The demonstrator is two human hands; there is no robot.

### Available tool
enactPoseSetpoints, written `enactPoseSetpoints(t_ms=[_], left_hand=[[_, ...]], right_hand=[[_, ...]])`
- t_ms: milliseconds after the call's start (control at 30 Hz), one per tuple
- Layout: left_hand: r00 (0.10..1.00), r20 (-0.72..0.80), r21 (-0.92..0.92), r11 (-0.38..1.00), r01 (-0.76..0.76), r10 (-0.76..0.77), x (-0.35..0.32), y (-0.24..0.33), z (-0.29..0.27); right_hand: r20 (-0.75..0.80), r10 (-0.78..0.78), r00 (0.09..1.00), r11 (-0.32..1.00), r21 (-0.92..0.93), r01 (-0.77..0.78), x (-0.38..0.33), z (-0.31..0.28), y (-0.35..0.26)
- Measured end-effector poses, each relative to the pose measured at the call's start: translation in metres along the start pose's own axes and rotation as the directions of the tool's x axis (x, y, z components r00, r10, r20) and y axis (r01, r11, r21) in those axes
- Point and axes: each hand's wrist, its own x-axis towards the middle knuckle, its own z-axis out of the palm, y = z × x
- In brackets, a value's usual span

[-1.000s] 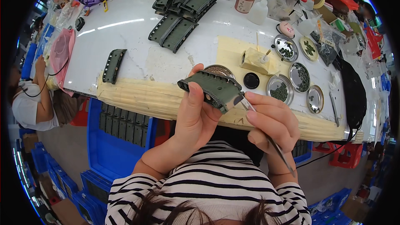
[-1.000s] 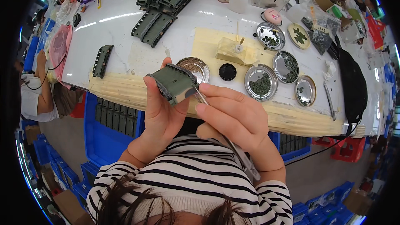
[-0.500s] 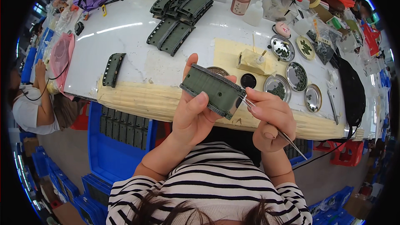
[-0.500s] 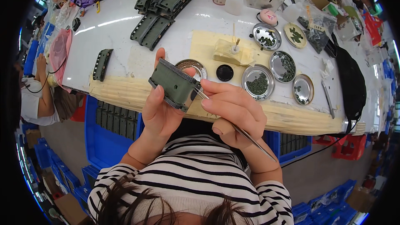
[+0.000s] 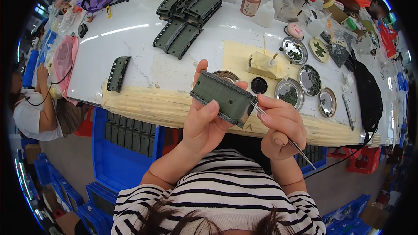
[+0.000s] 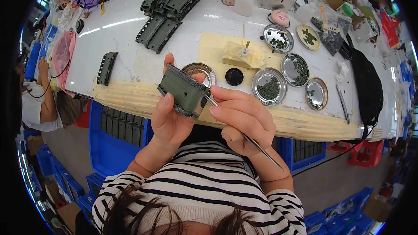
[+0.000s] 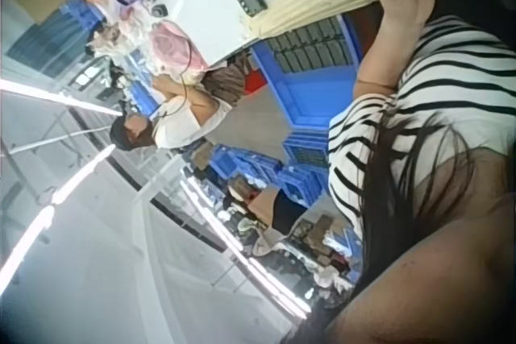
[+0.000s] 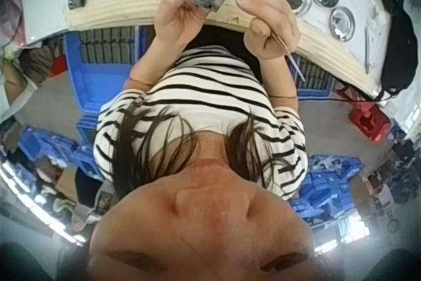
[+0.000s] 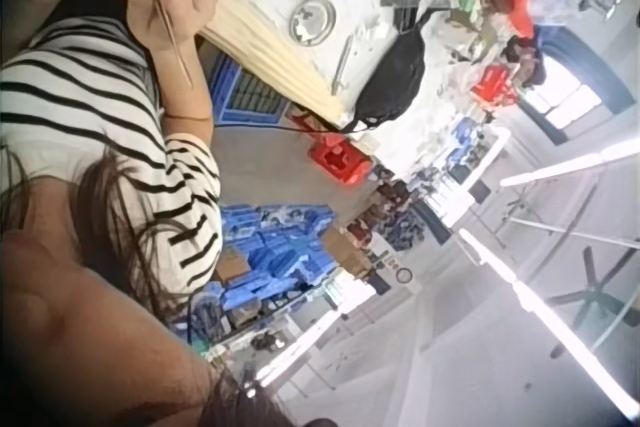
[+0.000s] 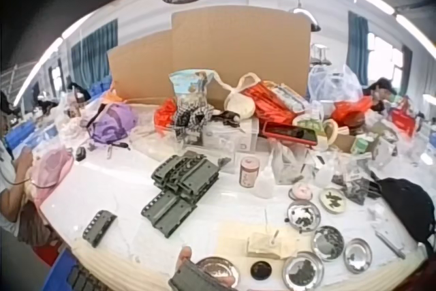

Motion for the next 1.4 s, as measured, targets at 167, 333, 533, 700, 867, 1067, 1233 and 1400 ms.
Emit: enactPoseSetpoints(t_ms=[167,333,533,700,867,1067,1233,1400], left_hand=[[1.0,-0.005,-0.013,1.0,-0.028,0.028,-0.002,-0.004,-0.001],[0.997,-0.019,0.088,0.993,-0.074,0.076,-0.005,-0.009,-0.001],[0.998,0.017,-0.027,0.998,-0.054,0.054,-0.003,-0.007,-0.005],[0.999,0.053,-0.033,0.999,0.011,-0.01,0.001,0.001,-0.008],[0.997,0.074,-0.037,0.999,0.032,-0.029,0.002,0.001,-0.012],[0.998,0.051,-0.02,0.999,0.044,-0.043,0.003,0.002,-0.012],[0.998,0.045,-0.018,0.999,0.04,-0.04,0.002,0.001,-0.012],[0.998,0.056,-0.031,0.999,0.042,-0.04,0.002,0.003,-0.012]], right_hand=[[-0.058,-0.002,0.998,1.0,-0.024,0.001,-0.003,0.007,0.001],[-0.1,-0.003,0.995,0.999,-0.043,-0.002,-0.004,0.013,-0.001],[-0.047,0.02,0.999,0.999,-0.048,-0.022,-0.005,0.01,-0.001],[-0.005,-0.011,1.0,0.999,0.047,0.011,-0.004,0.003,0.005],[0.018,0.005,1.0,0.998,0.068,-0.007,-0.005,0.0,0.003],[0.037,0.014,0.999,0.998,0.062,-0.016,-0.005,-0.001,0.003],[0.026,0.009,1.0,0.998,0.064,-0.01,-0.006,-0.001,0.003],[0.026,0.007,1.0,0.999,0.049,-0.009,-0.005,0.0,0.003]])
